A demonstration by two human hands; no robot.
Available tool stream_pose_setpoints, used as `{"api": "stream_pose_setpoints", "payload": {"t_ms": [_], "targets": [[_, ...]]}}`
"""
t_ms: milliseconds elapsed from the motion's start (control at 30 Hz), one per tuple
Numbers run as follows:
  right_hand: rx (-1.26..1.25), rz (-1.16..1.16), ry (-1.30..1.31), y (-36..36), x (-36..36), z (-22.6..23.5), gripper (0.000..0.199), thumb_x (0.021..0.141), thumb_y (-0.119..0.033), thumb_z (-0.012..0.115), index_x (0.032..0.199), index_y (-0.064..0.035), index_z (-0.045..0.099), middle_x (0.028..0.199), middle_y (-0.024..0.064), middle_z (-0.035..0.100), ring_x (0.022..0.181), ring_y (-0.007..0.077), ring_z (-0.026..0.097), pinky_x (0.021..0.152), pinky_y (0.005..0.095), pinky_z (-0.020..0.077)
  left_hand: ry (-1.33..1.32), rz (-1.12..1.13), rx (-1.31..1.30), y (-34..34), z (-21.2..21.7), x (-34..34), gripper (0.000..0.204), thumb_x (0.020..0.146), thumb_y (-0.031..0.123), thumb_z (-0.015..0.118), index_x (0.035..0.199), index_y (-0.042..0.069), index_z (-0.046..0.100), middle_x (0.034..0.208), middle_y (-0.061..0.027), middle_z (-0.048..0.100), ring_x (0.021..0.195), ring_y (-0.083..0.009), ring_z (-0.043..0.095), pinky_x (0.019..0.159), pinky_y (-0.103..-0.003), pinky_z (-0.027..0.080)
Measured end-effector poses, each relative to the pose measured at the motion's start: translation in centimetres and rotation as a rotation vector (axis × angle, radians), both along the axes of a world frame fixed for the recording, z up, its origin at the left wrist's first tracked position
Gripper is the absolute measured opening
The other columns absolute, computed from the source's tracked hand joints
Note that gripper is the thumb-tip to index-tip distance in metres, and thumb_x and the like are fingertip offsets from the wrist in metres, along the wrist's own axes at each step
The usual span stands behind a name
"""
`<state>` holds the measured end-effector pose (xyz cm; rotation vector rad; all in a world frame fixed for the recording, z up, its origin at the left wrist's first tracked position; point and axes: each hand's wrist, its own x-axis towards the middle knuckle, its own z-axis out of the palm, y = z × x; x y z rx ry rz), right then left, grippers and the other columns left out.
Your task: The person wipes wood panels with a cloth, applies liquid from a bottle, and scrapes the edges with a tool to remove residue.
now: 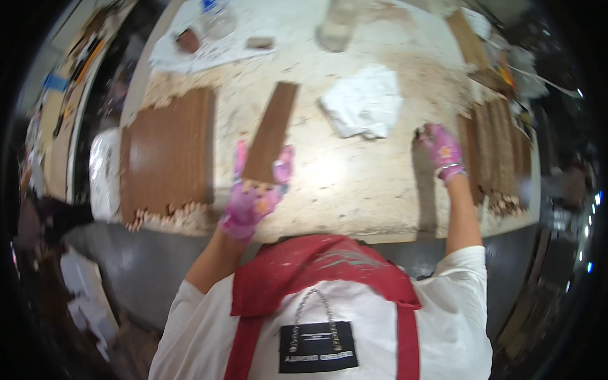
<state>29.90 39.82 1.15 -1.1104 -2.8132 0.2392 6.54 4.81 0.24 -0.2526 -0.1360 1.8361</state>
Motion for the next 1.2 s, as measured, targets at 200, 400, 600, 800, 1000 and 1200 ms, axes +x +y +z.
{"api": "stream_pose_setpoints", "payload": {"t_ms": [200, 400, 600, 800, 1000, 1200], "targets": [[-0.091, -0.096, 0.022, -0.4, 3.5, -1.1, 0.021, 0.085, -0.023, 0.062, 0.105, -0.0137, 0.064, 0.099, 0.0157, 0.064, 0.090, 0.0360, 0.063, 0.078, 0.0436, 0.0501, 0.104, 0.011, -0.142, 0.1, 1.9, -1.0, 0.060, 0.095, 0.043, 0.054, 0.123, -0.007, 0.040, 0.102, -0.0172, 0.049, 0.085, -0.0205, 0.053, 0.084, -0.029, 0.052], [0.018, 0.070, -0.260, 1.6, 0.8, -1.0, 0.009, 0.081, -0.015, 0.057, 0.084, -0.0078, 0.061, 0.083, 0.0169, 0.064, 0.076, 0.0346, 0.064, 0.063, 0.0430, 0.0485, -0.074, -0.013, -0.056, 1.7, 3.5, -0.9, 0.055, 0.091, 0.039, 0.061, 0.125, -0.003, 0.050, 0.116, -0.0205, 0.054, 0.099, -0.0283, 0.056, 0.091, -0.036, 0.051], [0.115, 0.130, -0.481, 1.8, -0.4, -0.4, 0.015, 0.082, -0.008, 0.053, 0.090, 0.0001, 0.064, 0.091, 0.0236, 0.065, 0.083, 0.0399, 0.065, 0.070, 0.0461, 0.0527, -0.079, -0.122, 0.004, 3.1, 4.5, -0.9, 0.060, 0.090, 0.040, 0.061, 0.127, -0.006, 0.047, 0.112, -0.0219, 0.056, 0.095, -0.0297, 0.058, 0.084, -0.036, 0.054], [0.241, 0.052, -0.134, 0.9, 0.3, -3.0, 0.015, 0.084, -0.013, 0.055, 0.095, -0.0017, 0.056, 0.094, 0.0203, 0.064, 0.083, 0.0396, 0.064, 0.070, 0.0467, 0.0523, 0.062, -0.062, -0.025, 2.5, 3.1, -1.1, 0.069, 0.093, 0.050, 0.051, 0.134, -0.003, 0.039, 0.117, -0.0209, 0.053, 0.092, -0.0278, 0.059, 0.077, -0.039, 0.057], [-0.320, -0.106, 0.536, -1.6, -1.4, -2.7, 0.022, 0.094, -0.022, 0.052, 0.107, -0.0042, 0.056, 0.079, 0.0134, 0.063, 0.070, 0.0260, 0.064, 0.063, 0.0370, 0.0510, 0.070, -0.146, 0.023, 2.7, 3.1, -1.2, 0.068, 0.093, 0.051, 0.050, 0.133, -0.003, 0.040, 0.113, -0.0204, 0.055, 0.092, -0.0281, 0.060, 0.071, -0.042, 0.058], [-0.661, 0.417, 0.505, -16.2, -9.4, 9.3, 0.028, 0.096, -0.022, 0.051, 0.119, -0.0073, 0.057, 0.077, 0.0081, 0.066, 0.062, 0.0145, 0.061, 0.058, 0.0302, 0.0485, 0.007, -0.086, -0.150, 3.3, 4.1, -0.1, 0.051, 0.094, 0.044, 0.052, 0.118, -0.001, 0.054, 0.104, -0.0190, 0.060, 0.087, -0.0290, 0.061, 0.071, -0.035, 0.056]]}}
